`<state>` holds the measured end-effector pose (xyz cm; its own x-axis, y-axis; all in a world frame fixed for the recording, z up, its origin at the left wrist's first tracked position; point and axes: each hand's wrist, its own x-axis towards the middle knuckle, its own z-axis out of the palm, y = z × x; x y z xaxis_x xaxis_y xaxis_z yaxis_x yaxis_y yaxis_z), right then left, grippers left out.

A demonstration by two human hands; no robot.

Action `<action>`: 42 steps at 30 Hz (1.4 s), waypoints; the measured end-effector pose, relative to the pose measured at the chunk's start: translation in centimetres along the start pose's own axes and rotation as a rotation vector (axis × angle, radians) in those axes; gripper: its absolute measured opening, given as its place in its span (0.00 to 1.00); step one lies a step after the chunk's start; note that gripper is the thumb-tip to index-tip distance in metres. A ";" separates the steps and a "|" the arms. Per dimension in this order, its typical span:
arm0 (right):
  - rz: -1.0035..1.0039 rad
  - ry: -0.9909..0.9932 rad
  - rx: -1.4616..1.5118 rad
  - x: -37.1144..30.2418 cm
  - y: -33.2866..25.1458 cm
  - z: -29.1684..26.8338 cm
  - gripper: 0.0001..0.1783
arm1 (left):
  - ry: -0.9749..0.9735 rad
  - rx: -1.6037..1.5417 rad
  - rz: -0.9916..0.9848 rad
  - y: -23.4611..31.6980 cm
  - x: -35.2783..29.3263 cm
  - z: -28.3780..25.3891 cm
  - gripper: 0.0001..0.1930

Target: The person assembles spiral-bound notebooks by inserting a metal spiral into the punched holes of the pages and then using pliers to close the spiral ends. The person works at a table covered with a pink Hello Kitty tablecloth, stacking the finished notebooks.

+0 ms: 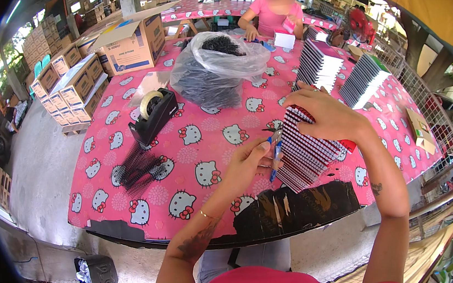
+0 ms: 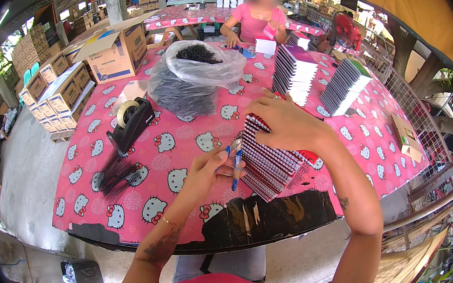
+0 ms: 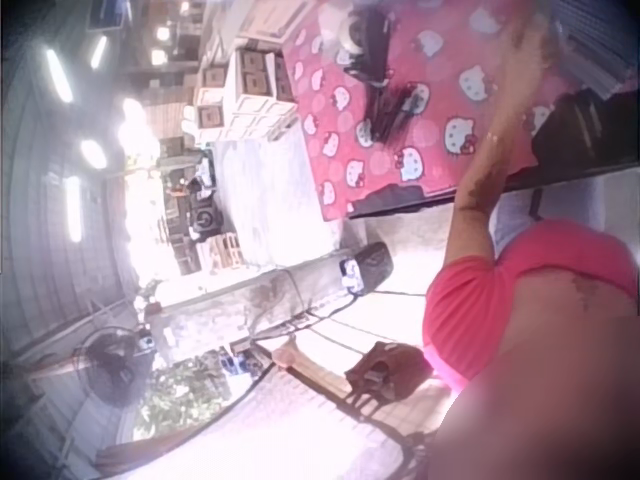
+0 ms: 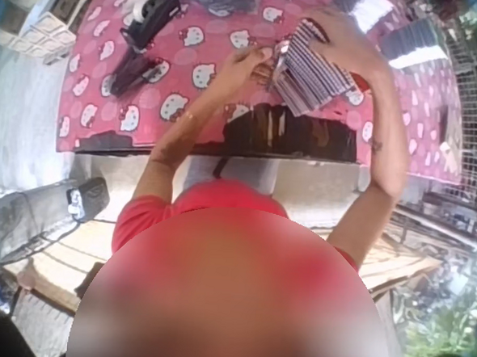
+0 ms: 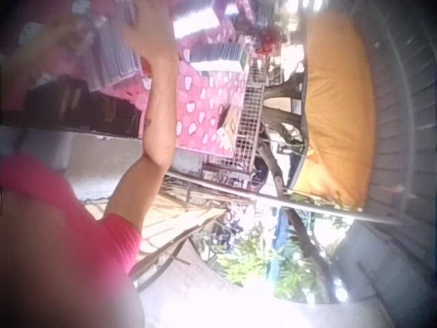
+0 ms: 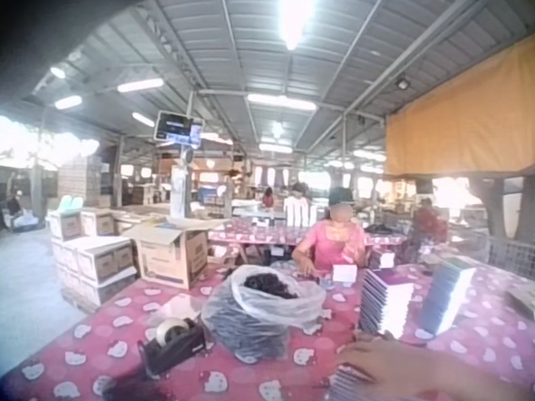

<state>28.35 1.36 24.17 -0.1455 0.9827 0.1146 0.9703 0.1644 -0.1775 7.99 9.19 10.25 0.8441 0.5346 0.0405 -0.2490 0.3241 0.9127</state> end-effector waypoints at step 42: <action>0.025 0.005 -0.037 -0.3 -0.8 0.1 0.28 | 0.138 0.719 0.418 -0.1 0.3 0.8 0.22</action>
<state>27.58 0.91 24.20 -0.1200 0.9861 0.1153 0.9802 0.1361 -0.1440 8.62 8.74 10.51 0.6721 0.6060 0.4256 -0.1257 -0.4731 0.8720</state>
